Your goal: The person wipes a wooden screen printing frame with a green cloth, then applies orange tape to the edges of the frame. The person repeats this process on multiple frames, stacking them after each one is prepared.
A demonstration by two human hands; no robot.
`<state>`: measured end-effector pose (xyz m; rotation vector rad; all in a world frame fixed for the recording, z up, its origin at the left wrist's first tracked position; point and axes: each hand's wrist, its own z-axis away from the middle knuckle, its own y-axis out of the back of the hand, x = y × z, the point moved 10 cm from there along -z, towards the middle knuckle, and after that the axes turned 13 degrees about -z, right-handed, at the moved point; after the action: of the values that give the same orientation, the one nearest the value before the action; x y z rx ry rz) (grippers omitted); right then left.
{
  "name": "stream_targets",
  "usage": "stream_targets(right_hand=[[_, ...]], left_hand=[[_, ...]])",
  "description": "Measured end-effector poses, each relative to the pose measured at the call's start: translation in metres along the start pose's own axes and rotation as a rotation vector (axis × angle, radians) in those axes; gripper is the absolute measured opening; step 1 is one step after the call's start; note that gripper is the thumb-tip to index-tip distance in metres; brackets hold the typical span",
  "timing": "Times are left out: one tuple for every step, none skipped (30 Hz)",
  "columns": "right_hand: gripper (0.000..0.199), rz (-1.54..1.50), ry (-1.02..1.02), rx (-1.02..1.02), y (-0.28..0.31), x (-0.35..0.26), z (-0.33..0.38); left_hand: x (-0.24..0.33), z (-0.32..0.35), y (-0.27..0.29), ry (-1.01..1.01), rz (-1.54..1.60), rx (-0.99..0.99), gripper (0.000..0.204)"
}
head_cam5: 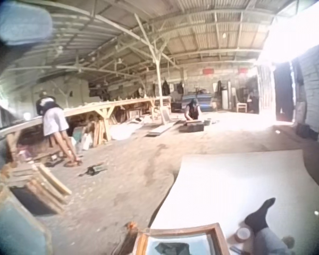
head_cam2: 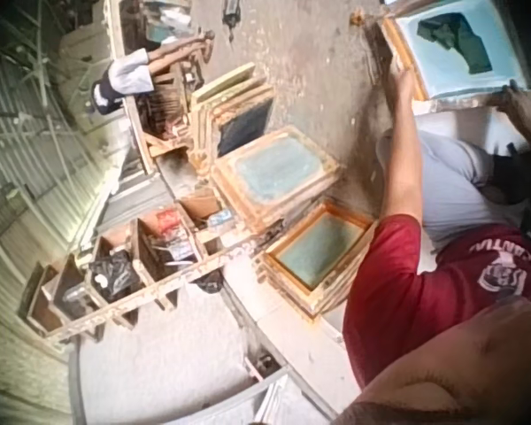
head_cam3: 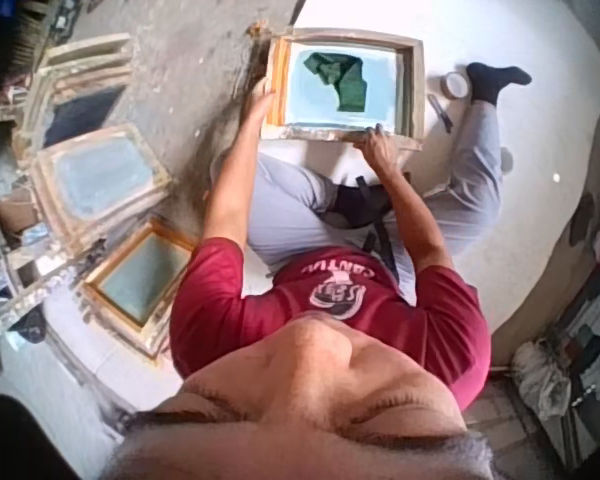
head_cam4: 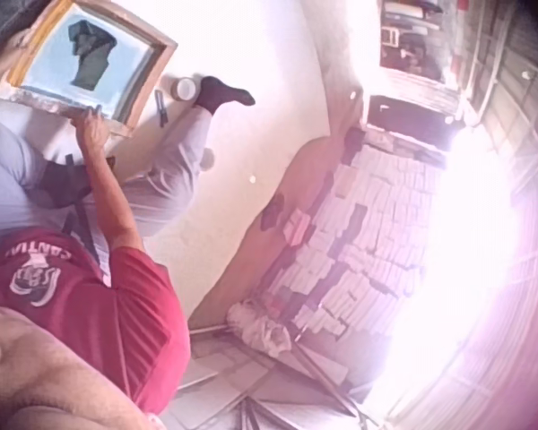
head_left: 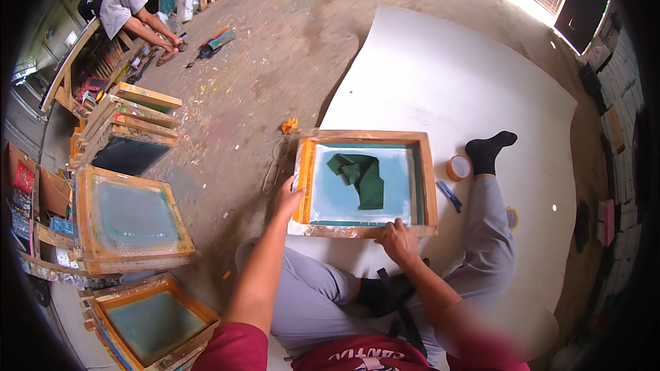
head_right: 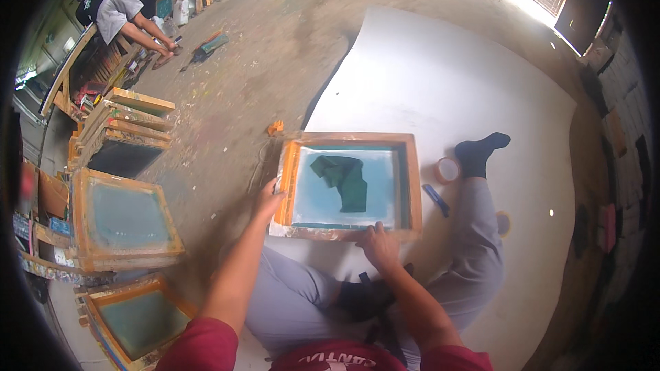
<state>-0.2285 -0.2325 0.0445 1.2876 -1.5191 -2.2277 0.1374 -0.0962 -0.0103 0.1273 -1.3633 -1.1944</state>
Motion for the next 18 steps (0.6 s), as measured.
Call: stream_targets(right_hand=[[0.045, -0.022, -0.027, -0.014, -0.005, 0.002, 0.009], [0.045, -0.045, -0.054, -0.029, -0.009, 0.003, 0.015], [0.046, -0.033, -0.064, -0.097, -0.018, 0.006, 0.018], [0.046, -0.066, -0.050, -0.094, -0.015, 0.000, 0.018], [0.047, -0.100, -0.034, -0.092, -0.009, -0.009, 0.015], [0.047, -0.135, -0.016, -0.091, -0.006, -0.016, 0.009], [0.049, -0.137, 0.008, -0.065, 0.001, -0.010, -0.002], [0.052, -0.125, -0.044, -0.115, 0.001, 0.001, -0.018], [0.050, -0.084, -0.040, -0.048, 0.011, 0.000, -0.036], [0.049, -0.112, -0.056, -0.013, 0.017, 0.003, -0.056], [0.054, -0.129, -0.059, 0.090, 0.025, 0.007, -0.074], [0.059, -0.179, -0.031, 0.182, 0.039, -0.002, -0.091], [0.066, -0.203, -0.101, 0.206, 0.043, 0.005, -0.108], [0.071, -0.249, -0.177, 0.219, 0.043, 0.014, -0.121], [0.065, -0.304, -0.218, 0.251, 0.038, 0.025, -0.131], [0.059, -0.361, -0.257, 0.284, 0.031, 0.036, -0.142], [0.051, -0.383, -0.302, 0.206, 0.014, 0.050, -0.155], [0.044, -0.403, -0.349, 0.129, -0.003, 0.067, -0.168]], left_hand=[[0.008, -0.002, -0.007, -0.012, 0.027, -0.035, 0.063], [0.015, -0.003, -0.013, -0.023, 0.053, -0.069, 0.064], [0.023, 0.000, -0.012, -0.070, 0.057, -0.064, 0.057], [0.010, -0.001, -0.013, -0.066, 0.065, -0.058, 0.055], [-0.007, -0.005, -0.014, -0.060, 0.072, -0.050, 0.054], [-0.025, -0.008, -0.014, -0.053, 0.079, -0.040, 0.052], [-0.026, -0.006, -0.018, -0.042, 0.043, -0.033, 0.051], [-0.023, -0.001, -0.018, -0.033, 0.003, -0.029, 0.050], [-0.024, 0.004, -0.015, -0.019, -0.038, -0.018, 0.048], [-0.028, 0.008, -0.014, -0.020, -0.047, -0.025, 0.047], [-0.031, 0.010, -0.013, -0.025, -0.054, -0.032, 0.046], [-0.038, 0.014, -0.009, -0.022, -0.062, -0.033, 0.046], [-0.033, 0.016, -0.007, -0.046, -0.090, -0.014, 0.045], [-0.028, 0.020, -0.006, -0.071, -0.118, 0.005, 0.045], [-0.023, 0.021, -0.006, -0.096, -0.146, 0.025, 0.044], [-0.024, 0.020, -0.006, -0.093, -0.142, 0.028, 0.045], [-0.026, 0.017, -0.008, -0.090, -0.138, 0.031, 0.045], [-0.027, 0.015, -0.010, -0.088, -0.133, 0.031, 0.046]])
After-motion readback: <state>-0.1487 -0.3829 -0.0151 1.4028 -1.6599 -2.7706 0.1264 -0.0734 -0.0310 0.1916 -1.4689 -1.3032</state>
